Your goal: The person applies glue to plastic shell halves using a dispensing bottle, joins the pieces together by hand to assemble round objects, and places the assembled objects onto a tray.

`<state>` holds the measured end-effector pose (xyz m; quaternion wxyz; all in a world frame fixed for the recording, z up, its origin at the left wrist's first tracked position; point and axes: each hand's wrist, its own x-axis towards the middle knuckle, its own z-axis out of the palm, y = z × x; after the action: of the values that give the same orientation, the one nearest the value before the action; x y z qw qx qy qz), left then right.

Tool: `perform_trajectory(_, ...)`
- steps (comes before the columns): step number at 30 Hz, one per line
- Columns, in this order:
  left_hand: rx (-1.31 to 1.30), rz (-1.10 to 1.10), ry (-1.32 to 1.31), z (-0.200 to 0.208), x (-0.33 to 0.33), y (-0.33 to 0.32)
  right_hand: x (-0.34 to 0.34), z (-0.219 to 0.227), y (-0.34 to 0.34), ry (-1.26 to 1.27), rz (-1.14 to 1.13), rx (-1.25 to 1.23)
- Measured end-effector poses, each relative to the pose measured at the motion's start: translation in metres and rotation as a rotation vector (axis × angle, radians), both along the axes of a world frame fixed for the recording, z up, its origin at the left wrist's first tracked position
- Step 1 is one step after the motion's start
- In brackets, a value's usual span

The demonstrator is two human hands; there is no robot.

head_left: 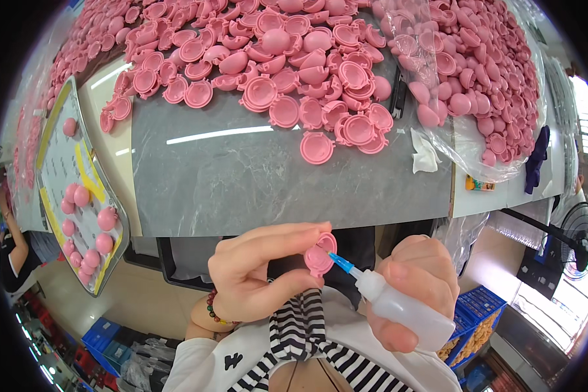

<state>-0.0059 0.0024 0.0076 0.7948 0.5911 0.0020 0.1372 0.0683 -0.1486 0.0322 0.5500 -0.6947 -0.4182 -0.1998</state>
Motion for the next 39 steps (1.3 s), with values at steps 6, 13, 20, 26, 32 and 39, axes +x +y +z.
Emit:
perform_trajectory(6, 0.496, 0.177, -0.106, 0.004, 0.003, 0.000, -0.003, 0.000, -0.001, 0.122, 0.029, 0.069)
perform_trajectory(13, 0.112, 0.021, -0.230, -0.014, 0.013, -0.001, 0.017, -0.020, -0.025, 0.135, -0.221, 0.547)
perform_trajectory(20, -0.828, -0.352, -0.103, -0.028, 0.010, -0.006, 0.090, -0.030, -0.162, 0.312, -0.929, 0.105)
perform_trajectory(26, -0.945, -0.392, 0.097, -0.017, 0.016, -0.006, 0.098, -0.043, -0.181, 0.340, -0.982, 0.019)
perform_trajectory(32, -0.104, -0.070, -0.041, -0.010, 0.011, 0.000, 0.087, -0.034, -0.153, -0.265, -1.171, 0.098)
perform_trajectory(39, -0.276, -0.097, 0.052, -0.006, 0.005, -0.005, 0.130, 0.008, -0.066, -0.163, -0.496, -0.683)
